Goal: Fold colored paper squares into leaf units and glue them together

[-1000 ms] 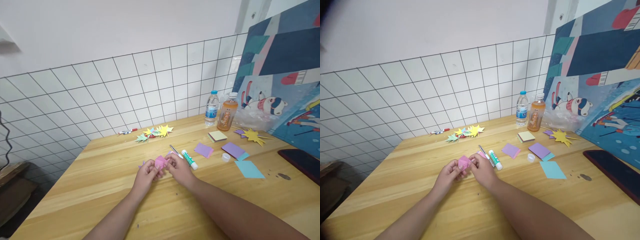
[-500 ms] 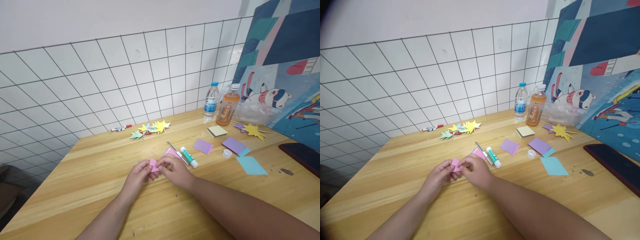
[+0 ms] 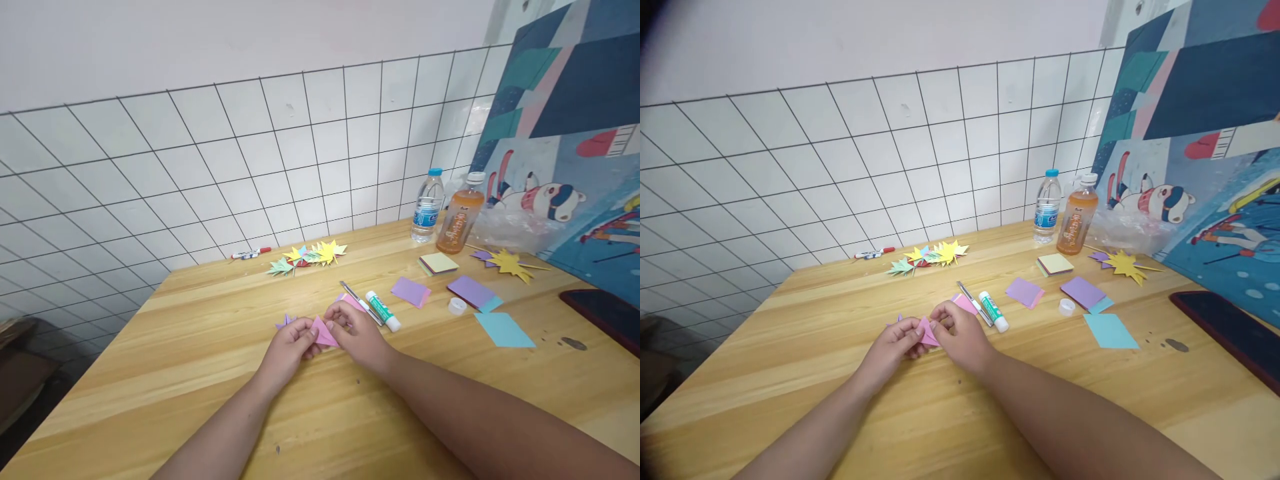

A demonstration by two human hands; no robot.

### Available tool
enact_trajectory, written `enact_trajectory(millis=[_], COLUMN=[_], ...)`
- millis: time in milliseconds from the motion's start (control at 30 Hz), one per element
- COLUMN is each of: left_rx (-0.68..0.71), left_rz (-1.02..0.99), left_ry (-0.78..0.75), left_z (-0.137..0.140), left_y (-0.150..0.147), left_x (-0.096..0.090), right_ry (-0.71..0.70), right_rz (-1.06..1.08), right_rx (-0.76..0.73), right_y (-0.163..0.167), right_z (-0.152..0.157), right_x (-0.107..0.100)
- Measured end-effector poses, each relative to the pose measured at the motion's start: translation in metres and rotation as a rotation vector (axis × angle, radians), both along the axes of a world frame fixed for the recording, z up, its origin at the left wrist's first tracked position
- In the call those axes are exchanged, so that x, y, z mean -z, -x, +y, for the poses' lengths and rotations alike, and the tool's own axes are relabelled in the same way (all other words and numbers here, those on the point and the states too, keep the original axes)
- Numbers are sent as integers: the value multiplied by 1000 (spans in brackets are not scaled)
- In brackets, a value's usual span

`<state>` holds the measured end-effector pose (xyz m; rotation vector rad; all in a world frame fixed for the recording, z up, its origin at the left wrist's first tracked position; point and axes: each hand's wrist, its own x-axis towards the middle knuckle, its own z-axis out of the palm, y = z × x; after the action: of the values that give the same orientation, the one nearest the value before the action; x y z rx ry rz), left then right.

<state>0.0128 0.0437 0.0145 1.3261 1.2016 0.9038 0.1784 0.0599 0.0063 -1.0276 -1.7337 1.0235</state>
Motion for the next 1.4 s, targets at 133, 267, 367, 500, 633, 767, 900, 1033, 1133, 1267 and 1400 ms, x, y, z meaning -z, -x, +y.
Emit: enact_trajectory(millis=[133, 267, 367, 500, 633, 767, 900, 1033, 1133, 1267, 1400], left_rx=[64, 49, 13, 14, 19, 22, 24, -1, -24, -33, -32], left_rz=[110, 118, 98, 90, 98, 91, 84, 70, 34, -17, -47], left_ry=[-72, -94, -68, -51, -58, -43, -41, -15, 26, 63, 79], left_z=[-3, -4, -5, -4, -3, -3, -3, -2, -1, 0, 0], left_y=[-2, -5, -6, -5, -5, -5, -4, -4, -3, -1, 1], left_x=[2, 1, -2, -3, -1, -1, -2, -5, -7, -6, -6], right_ry=[-10, 39, 50, 6, -16, -10, -32, -101, -114, -99, -63], right_rz=[-86, -50, -9, -27, -73, -42, -29, -22, -26, -31, -15], right_rx=[-21, 4, 7, -17, -29, -33, -21, -12, -21, -20, -29], right_y=[1, 2, 3, 3, 3, 3, 3, 2, 2, 3, 4], right_z=[1, 4, 5, 5, 4, 4, 3, 1, 1, 2, 2], right_x=[4, 5, 6, 10, 12, 10, 6, 2, 1, 3, 4])
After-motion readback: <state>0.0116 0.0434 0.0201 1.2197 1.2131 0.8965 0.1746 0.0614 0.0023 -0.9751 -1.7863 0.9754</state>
